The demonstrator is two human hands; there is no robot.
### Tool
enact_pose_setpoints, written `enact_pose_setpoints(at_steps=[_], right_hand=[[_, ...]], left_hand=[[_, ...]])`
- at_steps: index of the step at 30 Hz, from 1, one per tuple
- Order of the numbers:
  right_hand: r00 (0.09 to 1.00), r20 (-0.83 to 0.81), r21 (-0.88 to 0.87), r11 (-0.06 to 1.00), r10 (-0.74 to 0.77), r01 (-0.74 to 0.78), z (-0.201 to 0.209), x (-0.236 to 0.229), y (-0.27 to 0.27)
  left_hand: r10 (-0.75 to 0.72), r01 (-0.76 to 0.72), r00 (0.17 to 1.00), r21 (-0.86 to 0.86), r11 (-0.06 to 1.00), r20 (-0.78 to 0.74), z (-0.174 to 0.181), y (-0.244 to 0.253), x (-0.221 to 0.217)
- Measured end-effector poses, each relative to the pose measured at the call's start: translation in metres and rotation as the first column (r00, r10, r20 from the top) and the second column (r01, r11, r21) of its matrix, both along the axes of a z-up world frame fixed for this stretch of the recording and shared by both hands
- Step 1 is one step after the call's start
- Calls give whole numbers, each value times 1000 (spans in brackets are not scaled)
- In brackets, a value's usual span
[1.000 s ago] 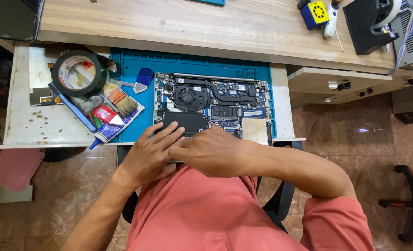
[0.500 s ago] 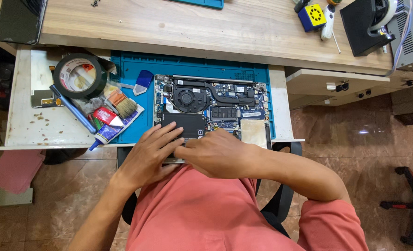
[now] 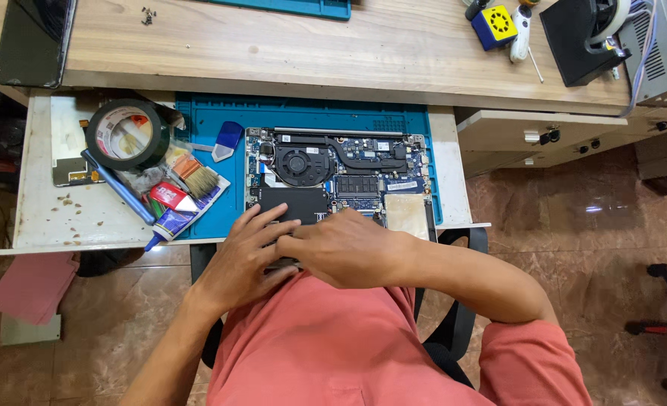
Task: The person unscrews and removes the laptop battery, then proceeds to unscrew and remove the hard drive from the laptop's internal bay. The removed components are placed on the workbench.
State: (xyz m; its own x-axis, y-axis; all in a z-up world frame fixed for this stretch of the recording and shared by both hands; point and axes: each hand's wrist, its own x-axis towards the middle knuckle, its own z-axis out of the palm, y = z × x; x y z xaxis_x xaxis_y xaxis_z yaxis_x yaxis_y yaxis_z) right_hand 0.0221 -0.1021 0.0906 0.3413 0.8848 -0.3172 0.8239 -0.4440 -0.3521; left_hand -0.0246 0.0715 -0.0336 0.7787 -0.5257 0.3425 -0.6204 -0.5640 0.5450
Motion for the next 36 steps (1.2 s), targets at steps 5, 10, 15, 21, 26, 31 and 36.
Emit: enact_pose_setpoints(at_steps=[5, 10, 15, 21, 26, 31, 36], right_hand=[[1000, -5, 62, 998, 2, -2, -3, 0, -3], [999, 10, 55, 998, 36, -37, 7, -1, -2], [997, 75, 19, 1000, -7, 6, -5, 2, -5], [990, 139, 21, 999, -37, 34, -13, 3, -9], [998, 60, 54, 999, -3, -1, 8, 1, -1], [996, 86, -8, 1000, 20, -19, -6, 6, -8], [992, 121, 58, 998, 23, -30, -11, 4, -10]], left_hand=[[9, -9, 1000, -7, 1000, -7, 4, -1, -1], [19, -19, 999, -8, 1000, -35, 10, -2, 0], [17, -17, 999, -8, 1000, -40, 5, -2, 1], [14, -21, 997, -103, 994, -71, 17, -1, 1], [48, -56, 997, -147, 988, -60, 15, 5, 3], [134, -143, 989, -196, 970, -58, 10, 6, 10], [156, -163, 987, -313, 936, -47, 11, 7, 10]])
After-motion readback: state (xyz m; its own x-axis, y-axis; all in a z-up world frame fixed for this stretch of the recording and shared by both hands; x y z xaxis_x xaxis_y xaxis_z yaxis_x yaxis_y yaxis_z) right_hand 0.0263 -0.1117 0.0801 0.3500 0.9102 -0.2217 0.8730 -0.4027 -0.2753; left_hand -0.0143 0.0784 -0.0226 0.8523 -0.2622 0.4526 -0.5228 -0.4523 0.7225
